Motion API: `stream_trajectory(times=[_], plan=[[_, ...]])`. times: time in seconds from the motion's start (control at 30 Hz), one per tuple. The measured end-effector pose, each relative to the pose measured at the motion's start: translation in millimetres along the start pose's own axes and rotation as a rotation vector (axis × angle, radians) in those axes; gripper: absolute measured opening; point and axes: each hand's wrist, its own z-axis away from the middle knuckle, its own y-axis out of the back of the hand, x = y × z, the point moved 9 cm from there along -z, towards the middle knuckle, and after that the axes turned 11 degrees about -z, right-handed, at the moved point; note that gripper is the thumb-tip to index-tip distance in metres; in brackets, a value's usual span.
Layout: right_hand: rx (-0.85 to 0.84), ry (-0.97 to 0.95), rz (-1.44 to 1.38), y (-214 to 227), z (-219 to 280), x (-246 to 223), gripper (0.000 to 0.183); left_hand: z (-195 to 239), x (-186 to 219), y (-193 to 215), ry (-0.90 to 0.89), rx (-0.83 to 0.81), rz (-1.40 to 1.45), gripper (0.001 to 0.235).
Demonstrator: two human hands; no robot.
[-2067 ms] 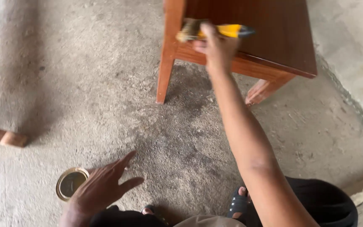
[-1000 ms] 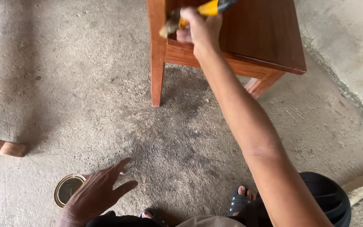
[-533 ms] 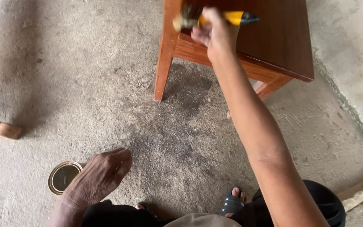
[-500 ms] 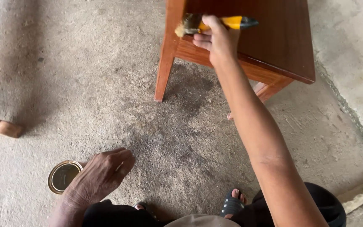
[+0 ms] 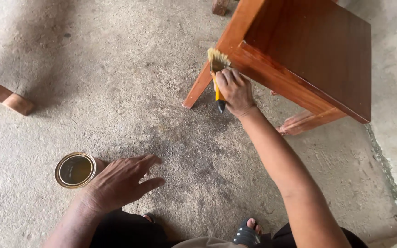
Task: Applying wood stain to a wooden stool using a paint brush.
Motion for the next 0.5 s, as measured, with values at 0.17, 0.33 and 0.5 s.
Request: stream_trajectory(times=[0.17,0.33,0.5], plan=[[-0.062,-0.226,-0.413,19.7,-26.8,24.2,0.017,8.0,-5.4,0.7,0.045,-0.035,-0.029,0.063],[0.153,-0.455,-0.715,95.3,-59.4,69.9,0.015,10.4,-7.9,-3.7,0.053,-0.033,-0.039,0.068],[0.281,-0.147,-0.132,75.8,-34.7,22.5,0.024,11.5,-5.5,1.4,0.075,-0.043,-0.022,0.069]])
